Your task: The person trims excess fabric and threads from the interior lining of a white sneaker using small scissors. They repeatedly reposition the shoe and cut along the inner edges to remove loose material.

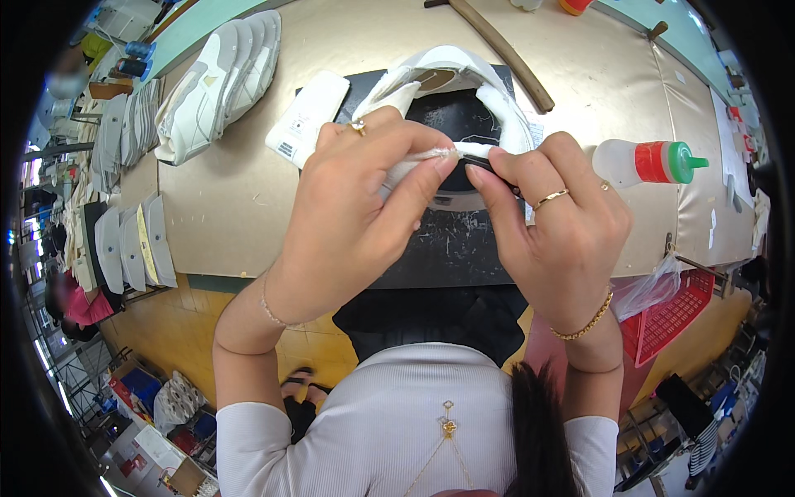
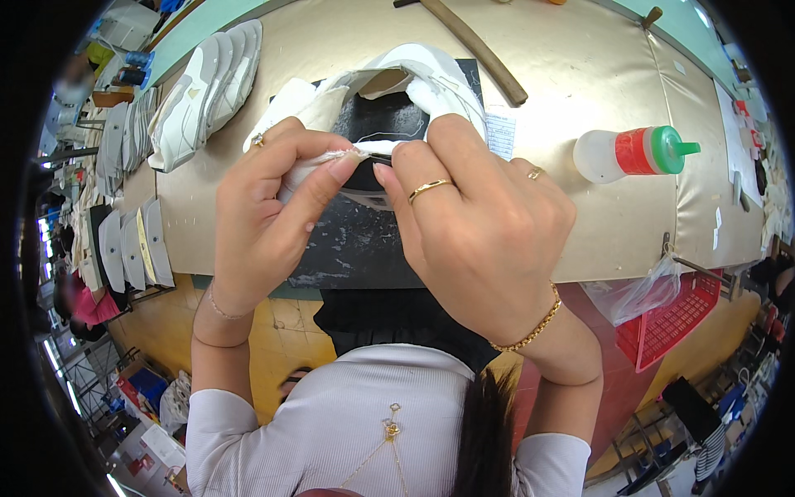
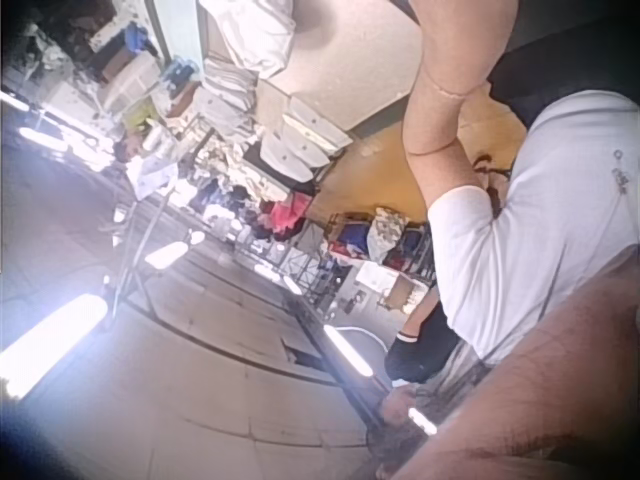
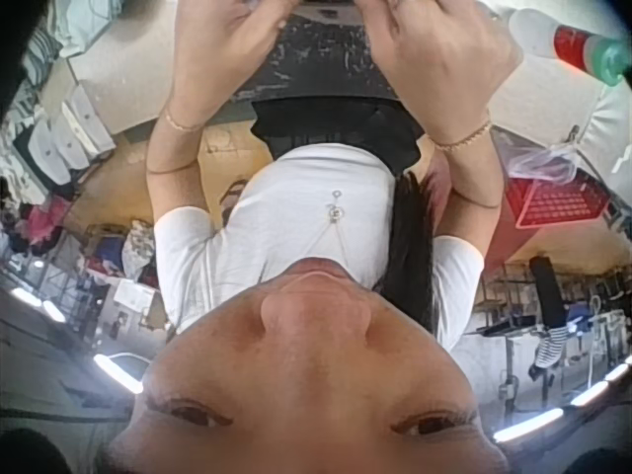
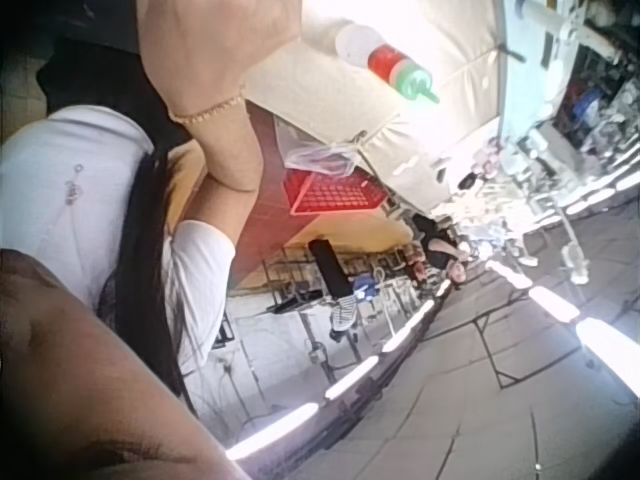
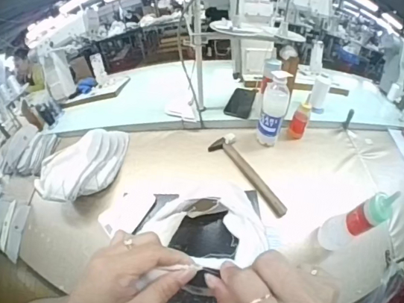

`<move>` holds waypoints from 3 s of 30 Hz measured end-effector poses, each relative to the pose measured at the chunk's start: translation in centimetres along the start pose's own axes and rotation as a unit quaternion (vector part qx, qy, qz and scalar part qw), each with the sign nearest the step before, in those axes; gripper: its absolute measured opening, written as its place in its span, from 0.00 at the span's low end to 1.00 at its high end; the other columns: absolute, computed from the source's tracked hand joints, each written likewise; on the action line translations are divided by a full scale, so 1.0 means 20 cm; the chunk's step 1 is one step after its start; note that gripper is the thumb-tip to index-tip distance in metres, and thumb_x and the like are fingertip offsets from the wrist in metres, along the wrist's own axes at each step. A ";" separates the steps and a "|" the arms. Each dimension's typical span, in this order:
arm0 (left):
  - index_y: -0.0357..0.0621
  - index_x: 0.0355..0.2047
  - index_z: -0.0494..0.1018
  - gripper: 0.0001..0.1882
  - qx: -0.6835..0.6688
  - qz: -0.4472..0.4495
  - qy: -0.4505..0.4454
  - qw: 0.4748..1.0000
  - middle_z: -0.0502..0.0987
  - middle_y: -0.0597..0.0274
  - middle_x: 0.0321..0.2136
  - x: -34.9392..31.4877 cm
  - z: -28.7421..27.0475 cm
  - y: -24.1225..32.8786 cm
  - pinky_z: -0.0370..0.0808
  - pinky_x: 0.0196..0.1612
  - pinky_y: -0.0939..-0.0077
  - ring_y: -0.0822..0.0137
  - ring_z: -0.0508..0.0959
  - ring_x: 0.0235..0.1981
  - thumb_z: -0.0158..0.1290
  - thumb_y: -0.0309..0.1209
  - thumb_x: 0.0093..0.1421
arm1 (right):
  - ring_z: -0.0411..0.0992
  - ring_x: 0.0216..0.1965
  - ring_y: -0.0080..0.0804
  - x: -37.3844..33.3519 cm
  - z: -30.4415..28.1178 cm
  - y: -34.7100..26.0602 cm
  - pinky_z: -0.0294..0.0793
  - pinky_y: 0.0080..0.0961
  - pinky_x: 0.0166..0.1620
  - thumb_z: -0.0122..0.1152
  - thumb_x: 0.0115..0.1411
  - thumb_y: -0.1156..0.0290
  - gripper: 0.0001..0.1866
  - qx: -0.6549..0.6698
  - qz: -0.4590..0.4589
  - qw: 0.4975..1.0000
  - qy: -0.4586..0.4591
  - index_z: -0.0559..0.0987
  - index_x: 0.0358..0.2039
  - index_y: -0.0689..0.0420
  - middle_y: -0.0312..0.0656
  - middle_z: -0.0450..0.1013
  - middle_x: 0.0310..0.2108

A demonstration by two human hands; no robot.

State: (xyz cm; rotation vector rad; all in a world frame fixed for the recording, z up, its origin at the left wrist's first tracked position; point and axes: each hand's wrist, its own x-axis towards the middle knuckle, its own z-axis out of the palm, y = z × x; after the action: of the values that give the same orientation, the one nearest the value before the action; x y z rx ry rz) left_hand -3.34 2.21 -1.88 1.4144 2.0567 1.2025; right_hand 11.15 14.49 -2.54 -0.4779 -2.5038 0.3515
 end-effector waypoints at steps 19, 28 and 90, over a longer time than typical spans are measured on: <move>0.35 0.36 0.77 0.06 -0.024 0.027 0.071 0.997 0.75 0.56 0.33 0.02 0.02 -0.04 0.71 0.34 0.77 0.65 0.77 0.30 0.57 0.26 0.61 | 0.71 0.21 0.31 0.03 0.02 0.02 0.68 0.24 0.24 0.74 0.48 0.73 0.09 0.063 0.007 0.998 0.014 0.82 0.30 0.59 0.38 0.70 0.24; 0.36 0.36 0.78 0.06 -0.045 0.028 0.063 0.997 0.77 0.57 0.34 0.02 0.04 -0.05 0.71 0.35 0.76 0.65 0.77 0.30 0.57 0.26 0.61 | 0.72 0.20 0.32 0.03 0.00 0.00 0.68 0.26 0.23 0.74 0.49 0.72 0.09 0.015 0.002 1.000 0.000 0.81 0.28 0.56 0.36 0.70 0.25; 0.35 0.34 0.79 0.10 0.003 -0.067 0.031 0.997 0.69 0.73 0.18 0.05 -0.01 0.02 0.57 0.22 0.85 0.84 0.63 0.19 0.59 0.32 0.64 | 0.72 0.24 0.36 0.07 -0.02 -0.04 0.68 0.28 0.26 0.73 0.49 0.76 0.09 0.013 0.014 1.000 -0.012 0.80 0.29 0.62 0.42 0.69 0.25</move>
State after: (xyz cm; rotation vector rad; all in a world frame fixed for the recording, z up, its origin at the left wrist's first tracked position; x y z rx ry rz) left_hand -3.74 3.13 -1.31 1.2334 2.1611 1.2004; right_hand 10.18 14.34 -1.28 -0.5018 -2.5143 0.4035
